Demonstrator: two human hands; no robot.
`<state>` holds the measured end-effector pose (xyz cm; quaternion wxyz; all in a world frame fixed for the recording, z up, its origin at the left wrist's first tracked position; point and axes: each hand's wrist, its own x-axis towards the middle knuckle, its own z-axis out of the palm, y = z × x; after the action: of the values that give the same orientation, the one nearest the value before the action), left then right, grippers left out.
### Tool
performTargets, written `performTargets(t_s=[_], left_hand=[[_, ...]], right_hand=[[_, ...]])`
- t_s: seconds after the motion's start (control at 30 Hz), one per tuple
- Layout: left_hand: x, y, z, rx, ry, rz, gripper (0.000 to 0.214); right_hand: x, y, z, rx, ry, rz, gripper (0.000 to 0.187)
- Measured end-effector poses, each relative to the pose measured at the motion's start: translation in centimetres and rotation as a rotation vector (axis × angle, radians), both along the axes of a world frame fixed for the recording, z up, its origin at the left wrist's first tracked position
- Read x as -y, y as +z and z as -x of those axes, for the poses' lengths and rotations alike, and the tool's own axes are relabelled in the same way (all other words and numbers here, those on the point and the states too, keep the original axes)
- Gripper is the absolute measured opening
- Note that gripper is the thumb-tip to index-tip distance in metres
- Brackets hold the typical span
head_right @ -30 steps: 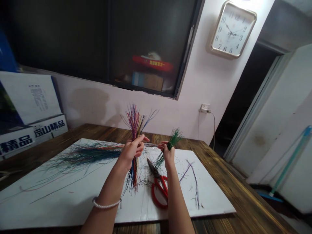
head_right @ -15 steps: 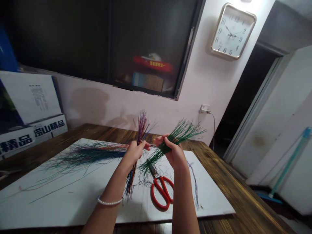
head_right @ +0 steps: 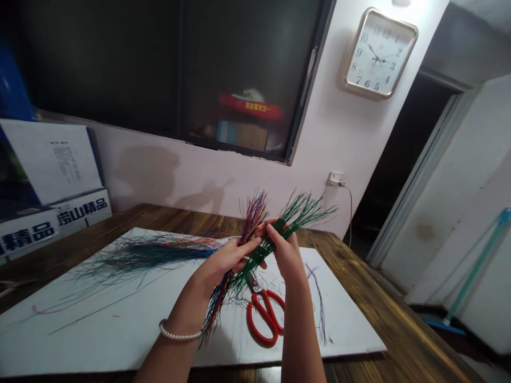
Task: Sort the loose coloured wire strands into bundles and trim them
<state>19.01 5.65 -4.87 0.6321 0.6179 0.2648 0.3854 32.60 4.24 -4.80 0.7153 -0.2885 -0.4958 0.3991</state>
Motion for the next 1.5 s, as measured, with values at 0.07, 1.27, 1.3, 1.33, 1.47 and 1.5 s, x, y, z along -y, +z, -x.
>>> performTargets(t_s=[0.07, 1.27, 1.3, 1.33, 1.47, 1.5], left_hand=[[0.0, 0.0, 0.2, 0.011, 0.006, -0.068, 0.025], [1.5, 1.0, -2.1, 0.415, 0.196, -0.088, 0.016], [1.5, 1.0, -2.1, 0.419, 0.196, -0.089, 0.016], [1.6, 1.1, -2.1, 0.422, 0.197, -0.089, 0.016], [2.2, 1.5, -2.2, 0.438, 0.205, -0.081, 0.017], [2.3, 1.6, -2.2, 0.441, 0.209, -0.078, 0.015]], right_hand=[[-0.1, -0.1, -0.1, 0.023, -0.049, -0.018, 0.017], [2.1, 1.7, 1.9, -0.02, -0.311, -0.222, 0.021], [2.2, 1.7, 1.9, -0.024, -0.316, -0.228, 0.02], [2.3, 1.8, 1.9, -0.025, -0.32, -0.233, 0.02], [2.7, 2.0, 2.1, -0.026, -0.325, -0.244, 0.018], [2.8, 2.0, 2.1, -0.028, -0.323, -0.25, 0.018]])
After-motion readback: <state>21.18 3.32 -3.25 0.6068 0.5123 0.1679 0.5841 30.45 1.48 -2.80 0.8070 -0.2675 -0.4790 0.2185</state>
